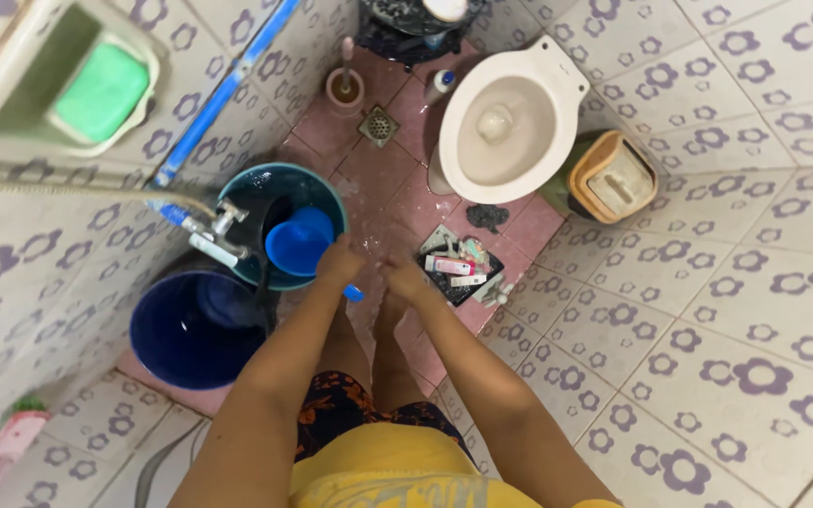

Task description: The person pours water from a blue scoop into a bucket and rinses a sponge. They then scrub a black plastic basket with the sponge, rinse it with water from the scoop, and place it on the floor. The person also rinses the scoop and bucket.

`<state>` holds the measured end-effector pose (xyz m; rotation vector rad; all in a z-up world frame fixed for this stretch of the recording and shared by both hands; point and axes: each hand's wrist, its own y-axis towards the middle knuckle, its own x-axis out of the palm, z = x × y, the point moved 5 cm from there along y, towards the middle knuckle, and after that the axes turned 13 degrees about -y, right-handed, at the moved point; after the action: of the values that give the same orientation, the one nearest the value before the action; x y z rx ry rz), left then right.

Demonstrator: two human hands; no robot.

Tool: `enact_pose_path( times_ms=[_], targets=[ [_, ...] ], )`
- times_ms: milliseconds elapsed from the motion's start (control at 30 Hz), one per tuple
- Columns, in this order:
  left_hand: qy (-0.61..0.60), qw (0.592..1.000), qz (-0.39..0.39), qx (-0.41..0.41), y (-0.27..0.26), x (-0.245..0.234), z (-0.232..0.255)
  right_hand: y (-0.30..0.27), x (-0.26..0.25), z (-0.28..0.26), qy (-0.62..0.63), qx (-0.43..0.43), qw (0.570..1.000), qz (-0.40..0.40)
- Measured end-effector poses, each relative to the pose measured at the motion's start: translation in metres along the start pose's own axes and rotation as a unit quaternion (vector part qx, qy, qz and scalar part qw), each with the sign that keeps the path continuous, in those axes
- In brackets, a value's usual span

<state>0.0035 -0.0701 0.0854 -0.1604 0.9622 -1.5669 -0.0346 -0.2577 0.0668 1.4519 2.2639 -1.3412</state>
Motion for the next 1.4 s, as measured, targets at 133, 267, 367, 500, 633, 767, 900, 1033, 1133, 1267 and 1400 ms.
enact_pose_path(
  times_ms=[133, 267, 367, 500, 633, 767, 900, 1033, 1133, 1267, 1400],
  targets=[
    [-0.034, 0.995, -0.032, 0.088, 0.034, 0.020, 0.016, 0.010, -0.022, -0.001, 0.138, 0.046, 0.989, 0.027],
    [-0.039, 0.991, -0.041, 0.118, 0.063, 0.017, 0.046, 0.026, -0.050, -0.010, 0.326, 0.088, 0.941, 0.022],
    [-0.035, 0.988, -0.044, 0.143, 0.082, 0.005, 0.078, 0.032, -0.079, -0.012, 0.294, 0.131, 0.945, 0.062],
    [-0.097, 0.983, -0.024, 0.151, 0.110, -0.017, 0.125, 0.048, -0.108, -0.013, 0.432, 0.156, 0.884, 0.092],
    [-0.107, 0.982, -0.001, 0.155, 0.129, -0.026, 0.167, 0.071, -0.139, -0.007, 0.496, 0.165, 0.845, 0.109],
    [-0.183, 0.981, -0.039, 0.043, 0.172, -0.012, 0.203, 0.129, -0.198, 0.006, 0.519, 0.176, 0.825, 0.134],
    [-0.080, 0.966, 0.110, 0.221, 0.212, -0.012, 0.237, 0.209, -0.247, 0.028, 0.483, 0.187, 0.839, 0.170],
    [-0.306, 0.952, 0.001, -0.031, 0.274, 0.030, 0.208, 0.310, -0.292, 0.051, 0.465, 0.132, 0.860, 0.162],
    [-0.420, 0.906, 0.029, -0.038, 0.323, 0.051, 0.193, 0.384, -0.319, 0.066, 0.433, 0.068, 0.880, 0.184],
    [-0.290, 0.929, 0.184, 0.141, 0.375, 0.044, 0.204, 0.474, -0.352, 0.086, 0.388, 0.104, 0.898, 0.182],
    [-0.345, 0.886, 0.255, 0.178, 0.379, 0.018, 0.235, 0.531, -0.392, 0.085, 0.380, 0.091, 0.902, 0.185]
  ],
)
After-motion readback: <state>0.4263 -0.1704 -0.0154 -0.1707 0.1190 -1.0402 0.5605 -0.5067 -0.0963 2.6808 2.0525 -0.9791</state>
